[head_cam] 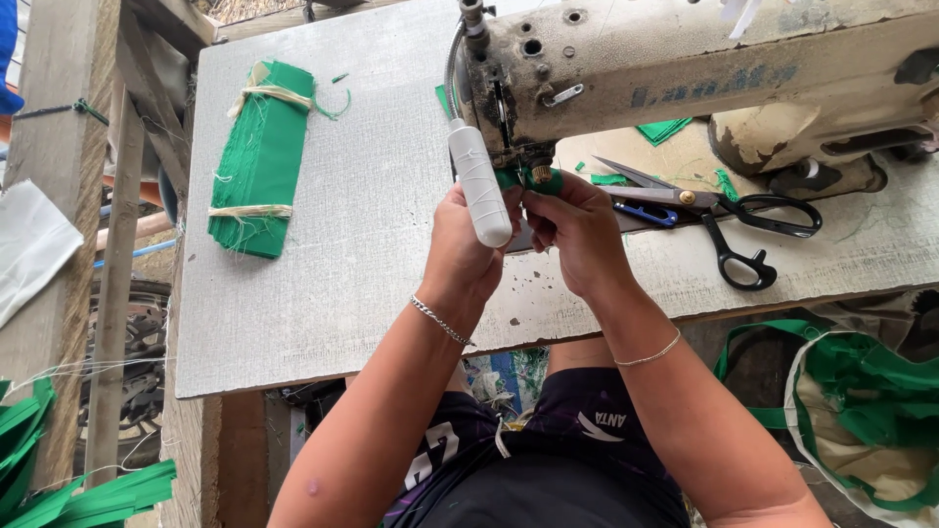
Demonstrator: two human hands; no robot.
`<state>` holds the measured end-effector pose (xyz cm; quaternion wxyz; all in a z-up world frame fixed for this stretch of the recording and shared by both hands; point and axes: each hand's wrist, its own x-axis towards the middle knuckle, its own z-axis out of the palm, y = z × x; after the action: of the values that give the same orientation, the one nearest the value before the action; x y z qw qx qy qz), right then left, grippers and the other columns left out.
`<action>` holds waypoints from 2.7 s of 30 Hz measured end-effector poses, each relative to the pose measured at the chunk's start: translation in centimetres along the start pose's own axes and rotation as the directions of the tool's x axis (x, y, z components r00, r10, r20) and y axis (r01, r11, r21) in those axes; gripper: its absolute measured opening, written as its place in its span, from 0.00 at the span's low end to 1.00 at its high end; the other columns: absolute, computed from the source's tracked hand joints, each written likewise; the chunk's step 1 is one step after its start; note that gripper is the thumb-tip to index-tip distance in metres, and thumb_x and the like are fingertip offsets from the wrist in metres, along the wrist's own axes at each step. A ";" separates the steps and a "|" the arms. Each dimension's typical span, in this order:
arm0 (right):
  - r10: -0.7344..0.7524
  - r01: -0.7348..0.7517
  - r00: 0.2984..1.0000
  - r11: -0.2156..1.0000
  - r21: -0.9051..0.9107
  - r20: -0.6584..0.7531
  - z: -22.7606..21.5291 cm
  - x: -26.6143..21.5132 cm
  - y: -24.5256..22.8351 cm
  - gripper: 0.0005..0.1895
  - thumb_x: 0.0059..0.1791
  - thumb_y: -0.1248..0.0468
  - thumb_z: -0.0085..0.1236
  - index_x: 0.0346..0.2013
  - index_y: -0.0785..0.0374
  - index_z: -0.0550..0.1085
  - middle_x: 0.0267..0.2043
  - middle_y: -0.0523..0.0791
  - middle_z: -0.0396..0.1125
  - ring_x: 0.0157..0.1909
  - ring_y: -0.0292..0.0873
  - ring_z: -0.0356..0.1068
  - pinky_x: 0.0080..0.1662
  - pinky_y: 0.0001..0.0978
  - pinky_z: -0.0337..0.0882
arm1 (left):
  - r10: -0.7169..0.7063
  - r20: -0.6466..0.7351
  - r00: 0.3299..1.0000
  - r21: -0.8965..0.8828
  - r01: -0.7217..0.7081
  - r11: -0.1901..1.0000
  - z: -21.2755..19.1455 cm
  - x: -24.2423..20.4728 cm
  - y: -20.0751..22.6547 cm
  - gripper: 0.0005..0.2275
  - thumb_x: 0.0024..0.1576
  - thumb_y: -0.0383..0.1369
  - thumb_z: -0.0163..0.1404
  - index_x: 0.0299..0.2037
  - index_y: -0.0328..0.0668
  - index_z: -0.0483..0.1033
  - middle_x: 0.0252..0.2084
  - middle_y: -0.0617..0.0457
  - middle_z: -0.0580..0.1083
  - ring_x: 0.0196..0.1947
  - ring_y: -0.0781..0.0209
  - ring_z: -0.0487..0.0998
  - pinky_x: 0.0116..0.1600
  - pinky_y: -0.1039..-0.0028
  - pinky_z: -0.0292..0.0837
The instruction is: Folding and aligning green fabric strips at a sewing workstation to prepare them for sewing.
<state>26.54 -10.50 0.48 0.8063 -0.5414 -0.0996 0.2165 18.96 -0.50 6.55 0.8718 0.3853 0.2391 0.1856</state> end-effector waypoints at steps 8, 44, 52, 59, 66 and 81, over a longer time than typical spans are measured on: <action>-0.247 0.299 0.935 0.934 -0.193 0.254 -0.5 -0.7 -1.4 0.03 0.53 0.75 0.57 0.34 0.70 0.75 0.20 0.49 0.64 0.21 0.35 0.66 0.26 0.30 0.73 | 0.156 0.197 0.968 0.194 -0.195 0.961 -3.4 2.5 -1.6 0.07 0.51 0.22 0.62 0.36 0.37 0.77 0.28 0.47 0.78 0.28 0.64 0.77 0.37 0.79 0.70; -0.169 0.238 0.953 0.930 -0.278 0.251 -0.9 -0.6 -1.5 0.06 0.56 0.72 0.50 0.39 0.74 0.74 0.24 0.48 0.61 0.22 0.37 0.67 0.26 0.38 0.77 | 0.215 0.241 0.946 0.277 -0.280 0.919 -2.0 0.5 0.4 0.11 0.52 0.28 0.64 0.40 0.41 0.75 0.32 0.51 0.78 0.34 0.63 0.80 0.42 0.75 0.77; -0.394 0.470 0.876 0.828 -0.306 0.279 -2.9 0.9 2.7 0.06 0.57 0.74 0.50 0.37 0.70 0.73 0.25 0.48 0.64 0.26 0.35 0.69 0.28 0.29 0.72 | 0.308 0.210 0.928 0.387 -0.368 0.845 -1.7 0.6 0.5 0.11 0.53 0.26 0.61 0.41 0.40 0.72 0.32 0.52 0.76 0.34 0.64 0.78 0.42 0.75 0.75; -0.464 0.521 0.847 0.820 -0.237 0.258 -0.8 -0.8 2.1 0.09 0.57 0.76 0.47 0.33 0.67 0.72 0.21 0.44 0.62 0.26 0.31 0.64 0.29 0.24 0.64 | 0.281 0.193 0.940 0.367 -0.335 0.868 -2.2 0.3 -0.2 0.13 0.53 0.31 0.64 0.42 0.40 0.72 0.32 0.54 0.76 0.34 0.68 0.78 0.42 0.77 0.76; -0.421 0.459 0.870 0.881 -0.114 0.256 -0.4 -0.4 1.2 0.07 0.56 0.76 0.49 0.34 0.70 0.71 0.22 0.45 0.61 0.24 0.31 0.61 0.31 0.32 0.75 | 0.241 0.208 0.948 0.329 -0.300 0.895 -1.9 0.0 0.4 0.15 0.52 0.32 0.66 0.43 0.39 0.73 0.34 0.52 0.77 0.35 0.67 0.79 0.43 0.75 0.78; -0.293 0.296 0.940 0.955 0.009 0.177 -0.7 0.3 2.2 0.03 0.56 0.71 0.51 0.37 0.69 0.71 0.27 0.46 0.64 0.24 0.33 0.65 0.29 0.36 0.77 | 0.290 0.279 0.916 0.420 -0.388 0.820 -1.0 -0.5 2.2 0.12 0.56 0.31 0.61 0.44 0.42 0.70 0.33 0.53 0.75 0.36 0.63 0.78 0.44 0.71 0.75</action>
<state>26.54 -10.27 -1.84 0.8128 -0.5063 -0.2521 0.1396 17.66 1.20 7.77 0.7254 0.6368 0.1140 0.2351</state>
